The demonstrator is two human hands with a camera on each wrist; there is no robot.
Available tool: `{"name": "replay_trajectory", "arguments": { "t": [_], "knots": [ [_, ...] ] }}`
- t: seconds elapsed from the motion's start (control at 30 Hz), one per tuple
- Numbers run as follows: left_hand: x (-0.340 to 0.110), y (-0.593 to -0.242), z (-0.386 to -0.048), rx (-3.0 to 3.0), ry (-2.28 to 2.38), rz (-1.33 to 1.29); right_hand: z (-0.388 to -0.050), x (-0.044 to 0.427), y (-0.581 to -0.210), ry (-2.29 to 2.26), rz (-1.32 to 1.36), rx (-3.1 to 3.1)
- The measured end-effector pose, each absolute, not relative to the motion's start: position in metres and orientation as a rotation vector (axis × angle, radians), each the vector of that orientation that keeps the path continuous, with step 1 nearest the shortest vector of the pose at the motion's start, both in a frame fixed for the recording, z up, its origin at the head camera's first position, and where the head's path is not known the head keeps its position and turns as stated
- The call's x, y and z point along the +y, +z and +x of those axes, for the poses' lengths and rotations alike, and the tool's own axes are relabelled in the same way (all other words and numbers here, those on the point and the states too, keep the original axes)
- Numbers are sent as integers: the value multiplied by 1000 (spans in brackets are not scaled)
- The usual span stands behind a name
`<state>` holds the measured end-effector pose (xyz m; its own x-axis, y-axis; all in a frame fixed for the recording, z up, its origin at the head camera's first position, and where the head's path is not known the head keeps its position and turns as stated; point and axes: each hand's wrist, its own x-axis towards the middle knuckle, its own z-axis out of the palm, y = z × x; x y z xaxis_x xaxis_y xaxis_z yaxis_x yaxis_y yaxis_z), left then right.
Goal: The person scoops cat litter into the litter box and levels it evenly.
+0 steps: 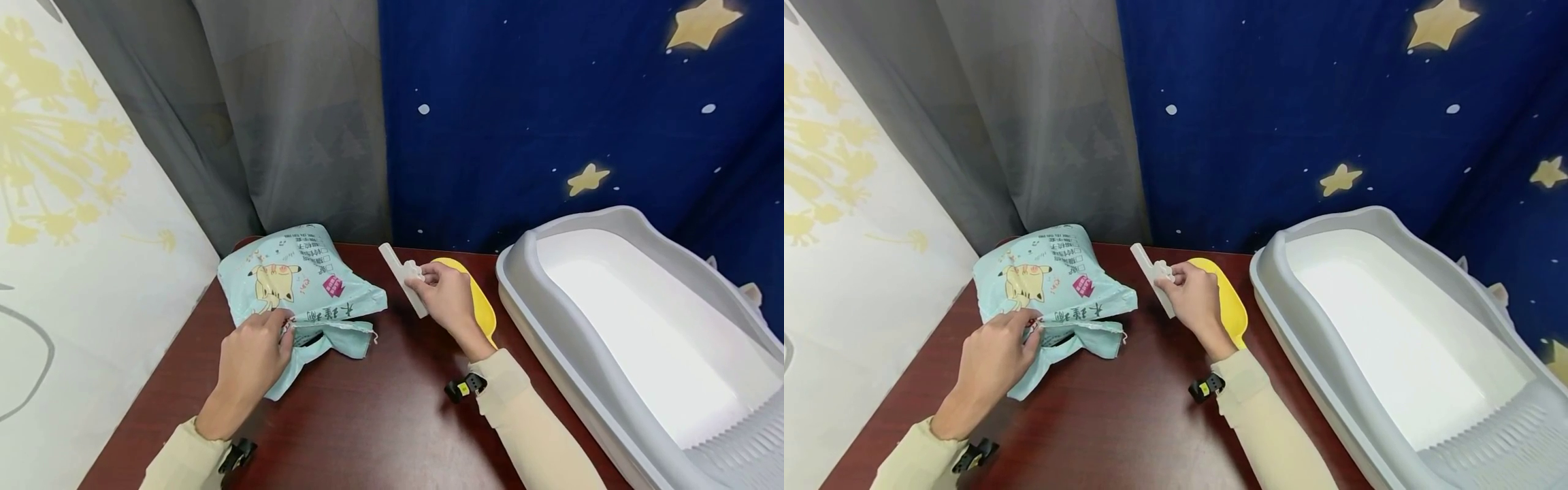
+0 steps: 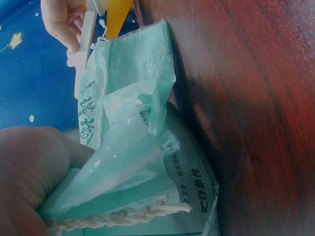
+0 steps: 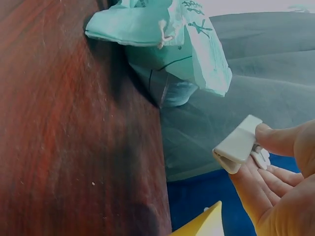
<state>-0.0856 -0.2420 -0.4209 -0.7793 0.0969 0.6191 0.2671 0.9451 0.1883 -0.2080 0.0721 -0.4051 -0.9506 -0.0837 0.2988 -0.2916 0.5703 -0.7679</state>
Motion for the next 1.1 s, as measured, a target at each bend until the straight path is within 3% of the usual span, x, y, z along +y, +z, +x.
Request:
{"name": "replay_trajectory", "arguments": {
  "t": [0.73, 1.1],
  "knots": [
    [-241, -421, -88, -2452, -354, -250, -179, 66, -421, 1286, 285, -2682],
    [-242, -421, -86, -2448, -346, -255, -183, 68, -462, 1254, 396, -2770]
  ]
}}
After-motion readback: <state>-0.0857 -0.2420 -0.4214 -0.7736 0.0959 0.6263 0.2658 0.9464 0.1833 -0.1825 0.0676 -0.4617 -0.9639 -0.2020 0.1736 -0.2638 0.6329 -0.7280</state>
